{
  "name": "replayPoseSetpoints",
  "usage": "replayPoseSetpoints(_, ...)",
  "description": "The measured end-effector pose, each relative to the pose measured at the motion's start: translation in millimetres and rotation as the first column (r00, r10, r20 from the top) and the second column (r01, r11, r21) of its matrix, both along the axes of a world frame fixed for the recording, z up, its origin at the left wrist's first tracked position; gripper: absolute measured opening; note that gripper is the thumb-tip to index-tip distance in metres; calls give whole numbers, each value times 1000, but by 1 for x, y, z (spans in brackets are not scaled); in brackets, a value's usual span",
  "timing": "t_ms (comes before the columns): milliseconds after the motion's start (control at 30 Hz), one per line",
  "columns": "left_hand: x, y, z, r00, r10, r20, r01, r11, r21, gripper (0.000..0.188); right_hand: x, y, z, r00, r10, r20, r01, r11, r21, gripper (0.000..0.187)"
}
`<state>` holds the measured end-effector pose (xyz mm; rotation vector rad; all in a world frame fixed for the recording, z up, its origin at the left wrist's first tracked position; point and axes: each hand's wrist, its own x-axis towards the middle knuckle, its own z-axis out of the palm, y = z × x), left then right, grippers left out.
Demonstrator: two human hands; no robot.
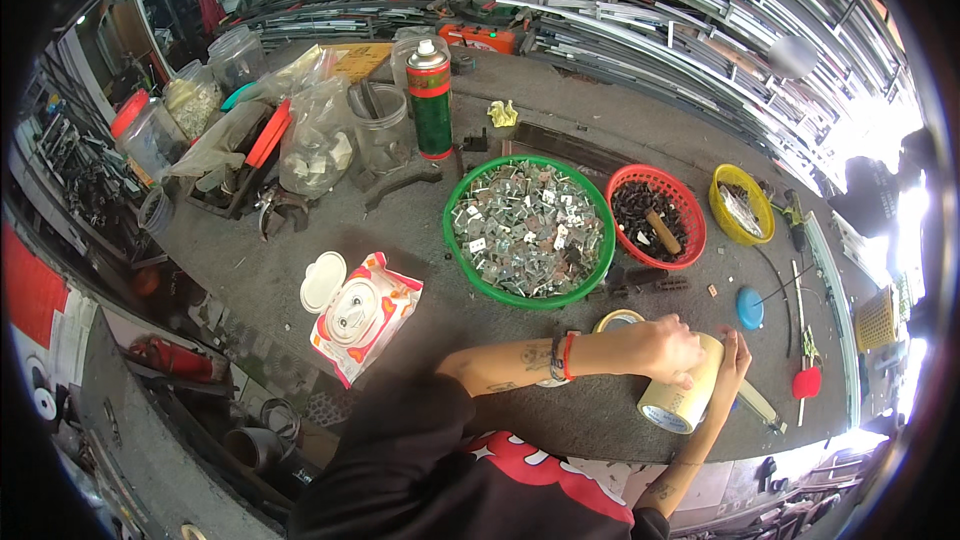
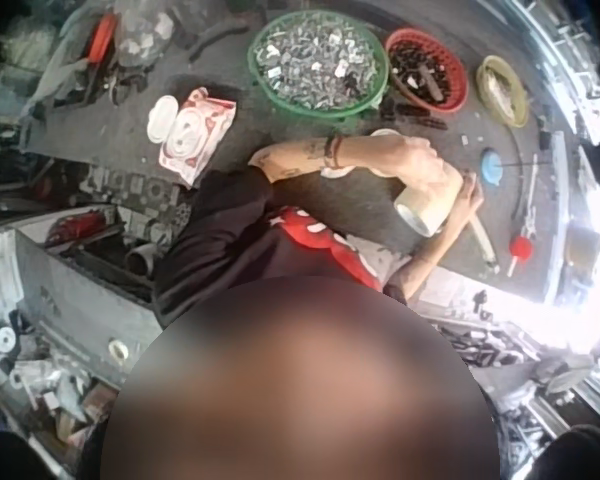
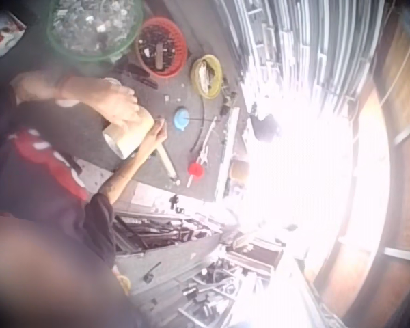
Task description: The person handles a roll of masking tape, peels a strip, and folds it. They also use a utility knife to cut the tape roll. The person works at a cluttered workbench with baskets of parts and tools.
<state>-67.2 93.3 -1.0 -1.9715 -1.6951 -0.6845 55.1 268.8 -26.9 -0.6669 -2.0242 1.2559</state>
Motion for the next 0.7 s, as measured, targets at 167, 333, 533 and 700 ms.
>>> replayPoseSetpoints(167,8,0,-12,996,-68,57,67,998,12,45,1,8,-6,998,-66,18,64,990,125,34)
replayPoseSetpoints(333,3,17,18,957,38,287,170,728,-664,60,-1,3,2,995,-97,-3,94,952,292,24)
replayPoseSetpoints(533,7,35,59,928,-83,364,228,898,-377,49,14,-28,30,876,-170,-452,160,985,-60,19)
replayPoseSetpoints(700,27,36,86,973,35,226,91,846,-525,50,28,-38,31,850,-109,-515,438,688,578,26)
